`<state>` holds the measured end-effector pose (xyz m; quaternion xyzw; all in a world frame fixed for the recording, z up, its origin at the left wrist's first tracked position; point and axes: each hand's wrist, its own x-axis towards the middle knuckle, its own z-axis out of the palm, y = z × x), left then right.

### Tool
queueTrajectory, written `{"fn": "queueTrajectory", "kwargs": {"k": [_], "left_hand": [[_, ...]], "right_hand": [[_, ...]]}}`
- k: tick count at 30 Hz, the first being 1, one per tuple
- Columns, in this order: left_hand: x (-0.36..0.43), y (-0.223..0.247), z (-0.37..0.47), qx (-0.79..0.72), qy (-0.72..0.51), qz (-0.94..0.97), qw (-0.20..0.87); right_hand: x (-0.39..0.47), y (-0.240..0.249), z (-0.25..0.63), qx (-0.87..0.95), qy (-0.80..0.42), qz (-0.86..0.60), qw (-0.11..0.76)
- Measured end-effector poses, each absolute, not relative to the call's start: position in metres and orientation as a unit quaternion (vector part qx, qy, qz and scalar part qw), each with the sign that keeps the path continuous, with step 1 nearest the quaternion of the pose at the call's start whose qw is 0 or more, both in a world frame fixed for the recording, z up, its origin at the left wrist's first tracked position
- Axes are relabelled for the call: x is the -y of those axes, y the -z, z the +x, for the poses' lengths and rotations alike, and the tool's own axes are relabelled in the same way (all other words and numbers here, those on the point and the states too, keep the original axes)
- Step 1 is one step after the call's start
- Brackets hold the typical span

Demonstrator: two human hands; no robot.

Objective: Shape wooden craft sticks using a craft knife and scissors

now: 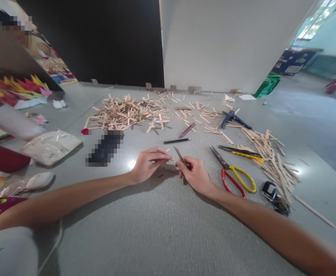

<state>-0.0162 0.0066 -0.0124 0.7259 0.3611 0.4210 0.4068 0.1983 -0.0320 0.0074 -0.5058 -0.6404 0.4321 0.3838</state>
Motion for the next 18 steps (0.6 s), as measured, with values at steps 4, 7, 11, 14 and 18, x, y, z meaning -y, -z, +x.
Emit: {"fn": "queueTrajectory", "kwargs": {"k": [4, 7, 11, 14, 18], "left_hand": [[-0.008, 0.012, -0.015, -0.379, -0.424, 0.699, 0.433], [-0.011, 0.011, -0.014, -0.399, -0.411, 0.675, 0.465], [-0.012, 0.007, -0.012, -0.376, -0.358, 0.672, 0.529], [-0.01, 0.005, -0.008, -0.354, -0.337, 0.667, 0.562], [-0.009, 0.006, -0.005, -0.355, -0.34, 0.652, 0.578]], "right_hand": [[0.031, -0.007, 0.196, 0.618, -0.453, -0.508, 0.393], [0.031, -0.006, 0.196, 0.607, -0.461, -0.509, 0.4], [0.03, -0.007, 0.195, 0.606, -0.469, -0.507, 0.396], [0.03, -0.006, 0.194, 0.615, -0.474, -0.504, 0.379], [0.031, -0.004, 0.194, 0.626, -0.456, -0.507, 0.378]]}}
